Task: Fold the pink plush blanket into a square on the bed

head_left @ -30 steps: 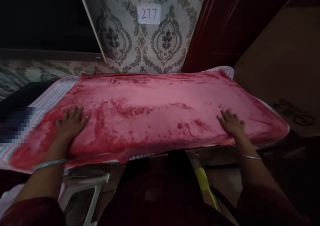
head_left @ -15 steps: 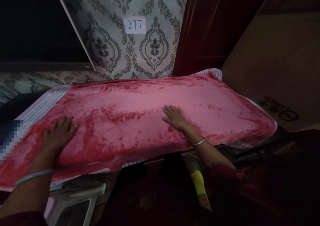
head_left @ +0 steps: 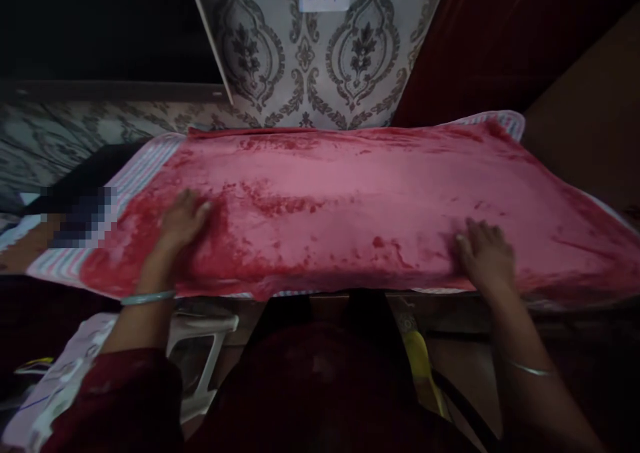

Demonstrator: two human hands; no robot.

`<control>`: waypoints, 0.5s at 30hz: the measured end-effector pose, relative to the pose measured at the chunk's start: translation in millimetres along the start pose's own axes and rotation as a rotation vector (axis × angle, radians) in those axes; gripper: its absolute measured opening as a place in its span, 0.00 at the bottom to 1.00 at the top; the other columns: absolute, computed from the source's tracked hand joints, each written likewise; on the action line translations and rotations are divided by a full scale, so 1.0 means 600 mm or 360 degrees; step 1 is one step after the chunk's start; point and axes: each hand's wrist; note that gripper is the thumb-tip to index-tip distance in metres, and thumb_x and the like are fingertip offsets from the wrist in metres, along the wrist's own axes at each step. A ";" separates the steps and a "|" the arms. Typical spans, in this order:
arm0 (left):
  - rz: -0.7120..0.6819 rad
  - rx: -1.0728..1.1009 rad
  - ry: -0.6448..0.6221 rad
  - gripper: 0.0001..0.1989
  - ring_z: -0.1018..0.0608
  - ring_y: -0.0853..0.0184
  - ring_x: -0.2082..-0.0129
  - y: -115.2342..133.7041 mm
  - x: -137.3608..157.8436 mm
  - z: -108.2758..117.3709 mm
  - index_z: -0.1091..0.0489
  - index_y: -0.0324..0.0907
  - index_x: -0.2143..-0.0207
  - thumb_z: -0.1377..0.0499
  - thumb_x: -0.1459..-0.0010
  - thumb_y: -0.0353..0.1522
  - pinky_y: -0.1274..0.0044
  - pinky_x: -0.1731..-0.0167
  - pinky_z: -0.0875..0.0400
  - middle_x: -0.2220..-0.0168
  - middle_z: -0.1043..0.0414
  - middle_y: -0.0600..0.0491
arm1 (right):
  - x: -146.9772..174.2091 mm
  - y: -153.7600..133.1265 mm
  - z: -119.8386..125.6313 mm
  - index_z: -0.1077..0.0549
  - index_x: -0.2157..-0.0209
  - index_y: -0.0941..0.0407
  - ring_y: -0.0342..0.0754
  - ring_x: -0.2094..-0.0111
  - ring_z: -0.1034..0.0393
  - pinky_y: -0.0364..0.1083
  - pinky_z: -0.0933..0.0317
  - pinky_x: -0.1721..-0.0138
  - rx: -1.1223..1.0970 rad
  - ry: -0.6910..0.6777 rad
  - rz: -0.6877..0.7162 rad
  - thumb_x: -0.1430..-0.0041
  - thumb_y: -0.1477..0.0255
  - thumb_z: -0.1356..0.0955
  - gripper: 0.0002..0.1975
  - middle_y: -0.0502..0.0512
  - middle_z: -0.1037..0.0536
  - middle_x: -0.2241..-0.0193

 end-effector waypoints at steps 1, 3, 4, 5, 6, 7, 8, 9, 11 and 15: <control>-0.0100 0.0024 -0.0010 0.33 0.47 0.58 0.26 0.030 0.015 -0.005 0.44 0.35 0.29 0.58 0.29 0.44 0.62 0.29 0.48 0.27 0.48 0.41 | 0.002 -0.040 -0.003 0.40 0.30 0.60 0.68 0.30 0.47 0.67 0.41 0.38 -0.0058 -0.0041 0.0176 0.28 0.59 0.50 0.34 0.72 0.37 0.32; -0.0547 0.0115 -0.0086 0.32 0.50 0.59 0.25 0.095 0.051 -0.022 0.45 0.45 0.28 0.53 0.30 0.47 0.62 0.28 0.52 0.25 0.51 0.49 | 0.007 -0.119 -0.011 0.45 0.27 0.54 0.64 0.28 0.51 0.65 0.44 0.35 -0.0135 -0.0163 0.0525 0.27 0.59 0.48 0.32 0.63 0.43 0.28; -0.0765 0.0127 -0.0253 0.32 0.51 0.58 0.25 0.126 0.071 -0.031 0.45 0.51 0.28 0.51 0.31 0.49 0.59 0.27 0.55 0.24 0.54 0.53 | 0.011 -0.152 -0.017 0.46 0.27 0.51 0.63 0.28 0.51 0.66 0.45 0.34 -0.0166 -0.0209 0.0655 0.27 0.59 0.47 0.31 0.59 0.44 0.28; -0.0886 0.0125 -0.0367 0.32 0.51 0.57 0.25 0.151 0.089 -0.042 0.45 0.56 0.28 0.49 0.32 0.50 0.57 0.28 0.55 0.25 0.53 0.55 | 0.016 -0.178 -0.023 0.48 0.26 0.48 0.63 0.28 0.51 0.67 0.46 0.34 -0.0185 -0.0240 0.0751 0.27 0.58 0.46 0.31 0.57 0.44 0.27; -0.0911 0.0120 -0.0396 0.32 0.51 0.56 0.25 0.170 0.106 -0.052 0.45 0.57 0.28 0.49 0.32 0.50 0.55 0.28 0.55 0.25 0.53 0.55 | 0.020 -0.196 -0.029 0.48 0.26 0.46 0.64 0.28 0.51 0.68 0.47 0.35 -0.0197 -0.0253 0.0808 0.27 0.58 0.45 0.31 0.55 0.44 0.27; -0.0909 0.0110 -0.0386 0.32 0.52 0.55 0.25 0.183 0.119 -0.061 0.46 0.56 0.28 0.49 0.31 0.49 0.54 0.28 0.56 0.25 0.54 0.54 | 0.025 -0.207 -0.035 0.47 0.26 0.45 0.64 0.28 0.50 0.68 0.47 0.34 -0.0200 -0.0254 0.0836 0.27 0.58 0.45 0.30 0.55 0.43 0.28; -0.0883 0.0101 -0.0353 0.32 0.52 0.55 0.25 0.189 0.130 -0.068 0.46 0.55 0.28 0.49 0.31 0.48 0.54 0.28 0.57 0.25 0.54 0.54 | 0.029 -0.212 -0.039 0.46 0.27 0.46 0.63 0.28 0.50 0.68 0.47 0.34 -0.0191 -0.0245 0.0843 0.27 0.58 0.45 0.30 0.55 0.42 0.28; -0.0859 0.0095 -0.0310 0.32 0.52 0.55 0.25 0.191 0.138 -0.074 0.46 0.54 0.27 0.50 0.30 0.48 0.54 0.28 0.58 0.25 0.53 0.53 | 0.033 -0.213 -0.043 0.45 0.27 0.46 0.63 0.29 0.49 0.68 0.47 0.34 -0.0174 -0.0232 0.0841 0.27 0.58 0.45 0.30 0.56 0.42 0.28; -0.0845 0.0092 -0.0253 0.32 0.51 0.55 0.25 0.187 0.145 -0.080 0.46 0.53 0.27 0.51 0.30 0.47 0.54 0.27 0.59 0.25 0.52 0.52 | 0.037 -0.207 -0.048 0.44 0.27 0.48 0.63 0.29 0.49 0.67 0.47 0.34 -0.0133 -0.0202 0.0833 0.27 0.58 0.45 0.30 0.56 0.42 0.28; -0.0855 0.0094 -0.0255 0.32 0.49 0.57 0.25 0.175 0.151 -0.074 0.46 0.54 0.28 0.51 0.30 0.49 0.56 0.27 0.58 0.25 0.51 0.53 | 0.038 -0.181 -0.051 0.47 0.27 0.46 0.61 0.29 0.48 0.66 0.46 0.34 -0.0064 -0.0184 0.0808 0.27 0.59 0.46 0.30 0.54 0.40 0.29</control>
Point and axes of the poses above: each hand's wrist, its own x-axis away from the middle knuckle, its own z-axis out of the back of the hand, y = z × x
